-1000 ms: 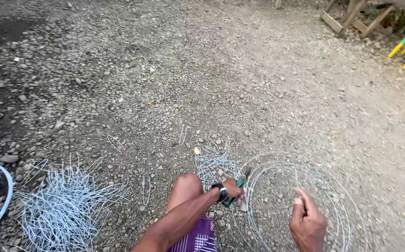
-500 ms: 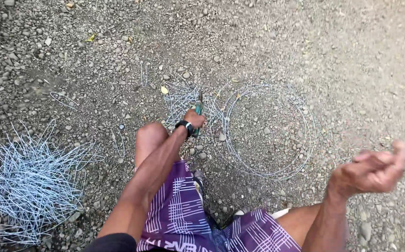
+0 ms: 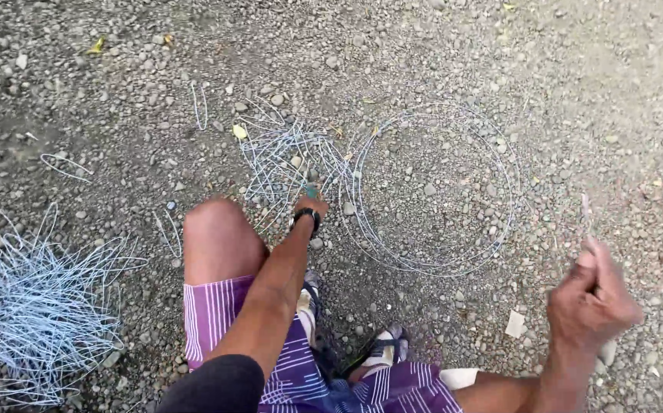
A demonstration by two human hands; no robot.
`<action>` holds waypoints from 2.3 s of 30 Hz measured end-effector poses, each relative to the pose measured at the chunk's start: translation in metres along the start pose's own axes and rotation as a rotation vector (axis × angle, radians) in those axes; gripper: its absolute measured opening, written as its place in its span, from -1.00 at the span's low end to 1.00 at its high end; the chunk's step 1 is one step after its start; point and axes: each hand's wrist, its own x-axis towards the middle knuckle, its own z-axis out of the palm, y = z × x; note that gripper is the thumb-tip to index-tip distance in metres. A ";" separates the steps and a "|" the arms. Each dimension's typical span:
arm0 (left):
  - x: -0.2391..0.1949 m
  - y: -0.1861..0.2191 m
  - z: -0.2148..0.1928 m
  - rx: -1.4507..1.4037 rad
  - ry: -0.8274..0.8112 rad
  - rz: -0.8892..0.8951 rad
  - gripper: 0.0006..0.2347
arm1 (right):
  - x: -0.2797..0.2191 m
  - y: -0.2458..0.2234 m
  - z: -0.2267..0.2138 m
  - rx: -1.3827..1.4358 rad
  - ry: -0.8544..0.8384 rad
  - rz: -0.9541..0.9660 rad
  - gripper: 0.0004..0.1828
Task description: Cutting short segments of wire from a coil using wire cutters
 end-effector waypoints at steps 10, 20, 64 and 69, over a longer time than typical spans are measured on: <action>0.018 -0.035 0.121 0.222 0.091 0.172 -0.68 | -0.017 0.027 -0.034 -0.080 -0.026 0.204 -0.85; -0.006 -0.004 0.164 0.091 0.209 0.188 -0.83 | -0.008 0.027 -0.033 -0.101 0.014 0.389 -0.70; -0.288 0.135 -0.031 -1.200 -0.580 0.134 -0.69 | -0.024 -0.108 0.031 0.403 -0.578 0.782 -0.74; -0.281 0.095 0.001 -1.106 -0.558 0.177 -0.70 | -0.098 -0.105 0.116 0.537 -0.884 0.785 -0.69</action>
